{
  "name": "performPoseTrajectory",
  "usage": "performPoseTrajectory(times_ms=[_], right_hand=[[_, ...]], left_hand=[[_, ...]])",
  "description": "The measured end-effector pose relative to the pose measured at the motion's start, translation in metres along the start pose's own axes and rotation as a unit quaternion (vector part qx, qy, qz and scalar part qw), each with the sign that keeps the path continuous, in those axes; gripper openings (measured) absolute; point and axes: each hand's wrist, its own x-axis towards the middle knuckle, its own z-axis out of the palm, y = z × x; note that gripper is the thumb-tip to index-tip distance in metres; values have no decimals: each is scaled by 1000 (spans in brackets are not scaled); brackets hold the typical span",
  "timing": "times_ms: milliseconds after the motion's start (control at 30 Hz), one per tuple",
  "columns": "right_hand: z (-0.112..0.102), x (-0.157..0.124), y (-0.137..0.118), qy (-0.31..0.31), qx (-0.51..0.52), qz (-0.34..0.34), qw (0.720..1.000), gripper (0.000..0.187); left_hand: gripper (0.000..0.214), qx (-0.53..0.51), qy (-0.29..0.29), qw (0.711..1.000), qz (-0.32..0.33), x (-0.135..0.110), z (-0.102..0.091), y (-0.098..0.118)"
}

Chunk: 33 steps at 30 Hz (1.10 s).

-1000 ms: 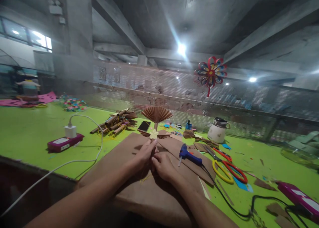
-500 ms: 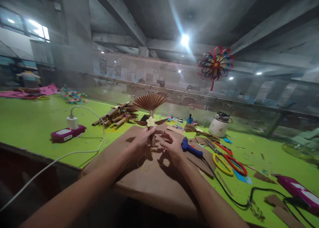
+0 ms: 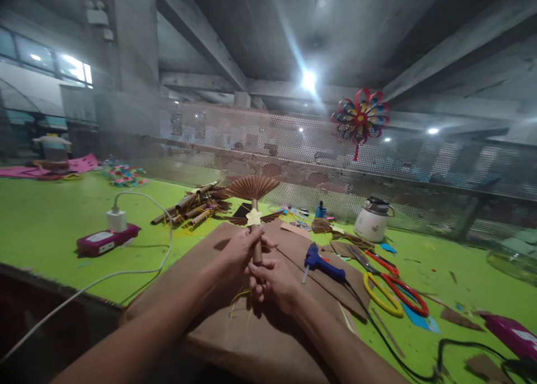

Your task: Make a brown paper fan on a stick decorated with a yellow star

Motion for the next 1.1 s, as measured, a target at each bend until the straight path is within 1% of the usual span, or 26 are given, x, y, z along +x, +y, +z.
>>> performPoseTrajectory(times_ms=[133, 267, 333, 533, 633, 700, 767, 833, 867, 933, 967, 1000, 1033, 1100], right_hand=[[0, -2, 2, -42, -10, -5, 999, 39], [-1, -2, 5, -51, -26, 15, 998, 39], [-1, -2, 5, -51, -32, 21, 998, 39], [-1, -3, 5, -67, -42, 32, 996, 37], [0, -4, 5, -64, -59, 34, 996, 40], [1, -6, 5, -60, -89, 26, 994, 42], [2, -9, 3, -67, -147, 21, 987, 42], [1, -11, -2, -57, -253, -3, 966, 39], [0, -12, -5, -34, -322, -28, 946, 35], [-4, -11, -12, 38, -455, -90, 885, 30], [-7, -11, -15, 75, -502, -114, 854, 29], [-11, -10, -18, 106, -531, -130, 831, 30], [-15, -9, -21, 128, -545, -138, 817, 31], [-21, -6, -23, 151, -554, -145, 806, 33]], left_hand=[[38, -16, -6, 1000, 19, -4, 2, -1], [38, -36, -33, 998, -26, -6, 2, -2], [39, -35, -39, 998, -33, -6, 1, -3], [36, -37, -23, 999, -2, -4, 2, -3], [36, -37, -42, 998, 14, -3, 1, -4], [34, -35, -43, 998, 31, -2, 0, -5], [33, -36, -26, 998, 47, -1, -2, -5], [33, -32, -5, 998, 51, -1, -4, -5], [33, -28, 1, 998, 49, 0, -5, -4], [32, -16, 8, 999, 40, 1, -6, -3], [30, -11, 10, 999, 37, 1, -7, -3], [28, -9, 11, 999, 33, 2, -7, -3], [26, -10, 11, 999, 31, 2, -8, -3], [22, -17, 14, 999, 31, 3, -8, -4]])
